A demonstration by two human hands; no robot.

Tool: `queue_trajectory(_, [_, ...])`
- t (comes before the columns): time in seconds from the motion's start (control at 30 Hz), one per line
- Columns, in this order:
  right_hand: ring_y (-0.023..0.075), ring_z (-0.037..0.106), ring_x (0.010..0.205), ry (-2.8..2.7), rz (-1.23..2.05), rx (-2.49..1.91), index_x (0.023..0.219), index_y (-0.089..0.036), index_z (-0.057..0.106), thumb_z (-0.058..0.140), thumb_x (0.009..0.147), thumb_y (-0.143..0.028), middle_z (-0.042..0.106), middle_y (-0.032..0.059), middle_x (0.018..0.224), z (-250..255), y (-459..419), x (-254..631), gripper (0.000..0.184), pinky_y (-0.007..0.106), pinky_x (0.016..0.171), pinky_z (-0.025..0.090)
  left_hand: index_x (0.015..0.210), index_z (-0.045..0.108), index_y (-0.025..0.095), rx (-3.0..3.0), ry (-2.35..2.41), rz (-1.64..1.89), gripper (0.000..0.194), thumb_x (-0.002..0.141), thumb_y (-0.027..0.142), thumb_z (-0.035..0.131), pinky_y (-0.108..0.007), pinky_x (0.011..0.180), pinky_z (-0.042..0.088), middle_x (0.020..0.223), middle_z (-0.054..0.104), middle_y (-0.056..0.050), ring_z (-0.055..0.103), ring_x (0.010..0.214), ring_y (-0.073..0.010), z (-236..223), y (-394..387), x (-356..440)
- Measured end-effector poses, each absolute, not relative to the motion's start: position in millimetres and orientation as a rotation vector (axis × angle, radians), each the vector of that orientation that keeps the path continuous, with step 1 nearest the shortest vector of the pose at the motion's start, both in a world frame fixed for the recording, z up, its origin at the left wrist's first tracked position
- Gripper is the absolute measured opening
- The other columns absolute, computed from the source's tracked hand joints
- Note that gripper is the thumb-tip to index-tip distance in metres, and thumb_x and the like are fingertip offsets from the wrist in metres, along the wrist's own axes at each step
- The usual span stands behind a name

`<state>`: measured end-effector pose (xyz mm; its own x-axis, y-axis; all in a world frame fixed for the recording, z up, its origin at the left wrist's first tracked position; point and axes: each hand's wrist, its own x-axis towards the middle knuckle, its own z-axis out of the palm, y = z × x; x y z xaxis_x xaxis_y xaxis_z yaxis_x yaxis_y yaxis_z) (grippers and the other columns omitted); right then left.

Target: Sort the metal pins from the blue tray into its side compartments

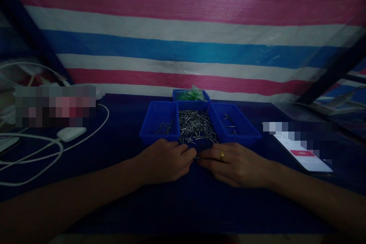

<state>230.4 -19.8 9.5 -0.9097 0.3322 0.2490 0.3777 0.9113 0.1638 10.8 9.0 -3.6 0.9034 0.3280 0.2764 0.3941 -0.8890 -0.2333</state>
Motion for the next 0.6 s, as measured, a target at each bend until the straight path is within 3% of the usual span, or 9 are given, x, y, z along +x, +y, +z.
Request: queue_trajectory(0.6, [0.016,0.054,0.082,-2.88,-0.294,-0.592,0.116,-0.01,0.048,0.036,0.088,-0.018,0.056,0.0107,0.104,6.9,-18.6,233.0,0.032,0.028,0.066,0.048,0.083,0.044,0.017,-2.795,-0.553,-0.319,0.009,0.085,0.02,0.036,-0.023,0.044,0.036,0.067,0.056,0.001,0.055,0.057,-0.0141,-5.9,9.7,8.5])
